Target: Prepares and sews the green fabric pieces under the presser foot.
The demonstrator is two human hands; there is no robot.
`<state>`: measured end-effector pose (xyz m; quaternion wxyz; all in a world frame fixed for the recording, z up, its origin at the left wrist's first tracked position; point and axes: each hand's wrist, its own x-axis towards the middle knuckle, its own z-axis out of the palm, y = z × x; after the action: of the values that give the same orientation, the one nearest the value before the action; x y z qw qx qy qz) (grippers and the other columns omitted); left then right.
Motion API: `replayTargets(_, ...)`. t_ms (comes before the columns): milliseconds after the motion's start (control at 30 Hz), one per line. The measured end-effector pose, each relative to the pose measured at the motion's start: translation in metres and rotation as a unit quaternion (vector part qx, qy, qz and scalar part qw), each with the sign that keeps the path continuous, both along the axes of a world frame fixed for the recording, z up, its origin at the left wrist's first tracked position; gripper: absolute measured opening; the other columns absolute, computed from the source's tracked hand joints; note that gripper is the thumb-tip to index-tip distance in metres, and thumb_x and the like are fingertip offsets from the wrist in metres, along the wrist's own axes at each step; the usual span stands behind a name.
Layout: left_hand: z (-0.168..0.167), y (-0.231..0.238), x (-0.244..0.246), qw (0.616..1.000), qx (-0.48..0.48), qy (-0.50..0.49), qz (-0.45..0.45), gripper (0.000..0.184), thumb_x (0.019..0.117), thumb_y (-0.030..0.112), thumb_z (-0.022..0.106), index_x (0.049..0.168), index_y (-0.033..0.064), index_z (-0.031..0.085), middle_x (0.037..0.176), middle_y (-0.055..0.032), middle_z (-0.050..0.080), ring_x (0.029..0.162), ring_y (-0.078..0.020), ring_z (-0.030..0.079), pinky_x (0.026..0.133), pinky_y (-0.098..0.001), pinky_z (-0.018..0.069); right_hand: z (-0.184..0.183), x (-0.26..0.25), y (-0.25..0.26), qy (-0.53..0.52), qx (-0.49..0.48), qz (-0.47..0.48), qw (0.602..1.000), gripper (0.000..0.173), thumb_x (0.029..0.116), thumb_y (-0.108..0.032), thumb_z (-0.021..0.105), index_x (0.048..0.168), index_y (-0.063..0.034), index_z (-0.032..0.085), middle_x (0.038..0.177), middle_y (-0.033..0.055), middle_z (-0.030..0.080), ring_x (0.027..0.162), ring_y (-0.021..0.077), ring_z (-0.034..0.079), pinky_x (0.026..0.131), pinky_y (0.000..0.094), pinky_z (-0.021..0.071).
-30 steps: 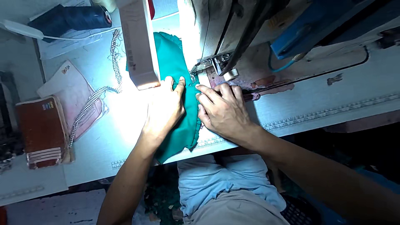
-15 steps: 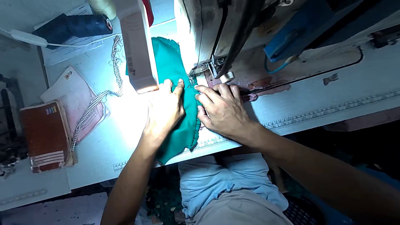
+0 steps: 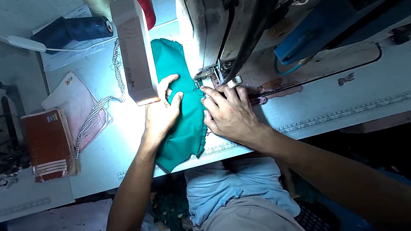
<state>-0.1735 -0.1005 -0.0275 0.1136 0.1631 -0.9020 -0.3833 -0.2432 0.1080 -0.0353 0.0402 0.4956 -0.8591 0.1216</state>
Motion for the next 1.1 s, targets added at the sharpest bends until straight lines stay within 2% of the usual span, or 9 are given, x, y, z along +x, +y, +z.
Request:
replayTargets(100,-0.001,-0.002,-0.002,1.0,-0.009,0.008,-0.004,0.035,0.095,0.024,0.069,0.129,0.0135,0.064,0.078,0.0028,0.062,0.063,-0.0013,0.054,0.061,-0.0172,0.0449,-0.001,0.0,0.0,0.015,-0.003,0.004,1.0,0.033,0.0999,-0.028,0.045,0.11,-0.0089,0.069,0.145,0.0121,0.059,0.127,0.0386,0.055,0.094,0.0584,0.0385)
replayTargets(200,0.0,0.0,0.006,1.0,-0.017,0.0,-0.017,0.026,0.0992,0.022,0.067,0.123,0.0125,0.061,0.075,-0.0014,0.057,0.057,-0.0081,0.05,0.054,-0.0217,0.0415,-0.003,0.0,0.001,0.027,-0.004,0.017,0.999,0.033,0.1007,-0.027,0.045,0.112,-0.008,0.069,0.148,0.0099,0.057,0.128,0.0371,0.054,0.095,0.0569,0.038)
replayTargets(333,0.003,0.0,0.004,1.0,-0.025,0.0,-0.018,0.027,0.0989,0.022,0.066,0.123,0.0119,0.059,0.075,-0.0005,0.056,0.056,-0.007,0.048,0.053,-0.0203,0.0395,-0.003,-0.001,0.001,0.026,-0.006,0.015,1.0,0.033,0.1008,-0.027,0.043,0.11,-0.008,0.069,0.144,0.0105,0.06,0.126,0.0364,0.055,0.095,0.056,0.0385)
replayTargets(433,0.001,0.004,0.004,0.987,-0.149,0.017,-0.06,0.033,0.0996,0.018,0.063,0.13,0.0092,0.056,0.087,-0.0073,0.062,0.071,-0.0171,0.06,0.063,-0.0315,0.0504,-0.001,-0.002,0.001,0.021,0.0,0.012,1.0,0.033,0.0995,-0.028,0.044,0.109,-0.0084,0.069,0.143,0.0109,0.061,0.124,0.0372,0.056,0.093,0.0564,0.0389)
replayTargets(533,-0.003,0.002,-0.005,0.941,-0.26,0.094,-0.194,0.032,0.0974,0.002,0.053,0.123,0.0091,0.07,0.12,-0.0102,0.069,0.116,-0.0308,0.059,0.1,-0.0435,0.0442,0.001,-0.003,0.001,0.014,0.005,0.01,1.0,0.034,0.0983,-0.029,0.045,0.11,-0.008,0.07,0.142,0.0122,0.061,0.125,0.0387,0.056,0.092,0.058,0.0397)
replayTargets(567,-0.007,-0.002,-0.005,0.932,-0.263,0.098,-0.231,0.035,0.0967,-0.001,0.051,0.122,0.0114,0.072,0.126,-0.007,0.07,0.121,-0.0307,0.058,0.102,-0.0441,0.0428,0.002,-0.003,0.0,0.014,0.007,0.01,1.0,0.034,0.0981,-0.029,0.045,0.11,-0.0079,0.069,0.142,0.0125,0.061,0.125,0.039,0.056,0.092,0.058,0.0396)
replayTargets(733,-0.016,-0.012,-0.001,0.934,-0.232,0.087,-0.259,0.042,0.0948,-0.001,0.051,0.125,0.0163,0.075,0.131,0.001,0.071,0.127,-0.0251,0.06,0.108,-0.0376,0.0431,0.003,-0.006,0.003,0.024,0.016,0.014,0.999,0.035,0.0986,-0.03,0.044,0.108,-0.0081,0.069,0.141,0.0119,0.062,0.125,0.0388,0.056,0.092,0.0578,0.039)
replayTargets(967,-0.017,-0.006,0.001,0.935,-0.261,0.079,-0.226,0.045,0.0944,-0.001,0.05,0.126,0.0194,0.075,0.134,0.0043,0.069,0.129,-0.0237,0.059,0.101,-0.0387,0.0485,0.005,-0.012,0.001,0.033,0.036,0.026,0.998,0.036,0.1019,-0.03,0.038,0.111,-0.0094,0.066,0.142,0.01,0.062,0.127,0.0376,0.056,0.094,0.0593,0.038)
replayTargets(1100,-0.019,-0.006,-0.002,0.934,-0.27,0.088,-0.219,0.045,0.094,-0.002,0.049,0.125,0.0173,0.075,0.134,0.0029,0.069,0.126,-0.0239,0.061,0.101,-0.0394,0.0474,0.006,-0.011,0.001,0.023,0.036,0.014,0.999,0.035,0.1012,-0.028,0.042,0.113,-0.0095,0.069,0.145,0.008,0.061,0.128,0.037,0.055,0.094,0.0588,0.0381)
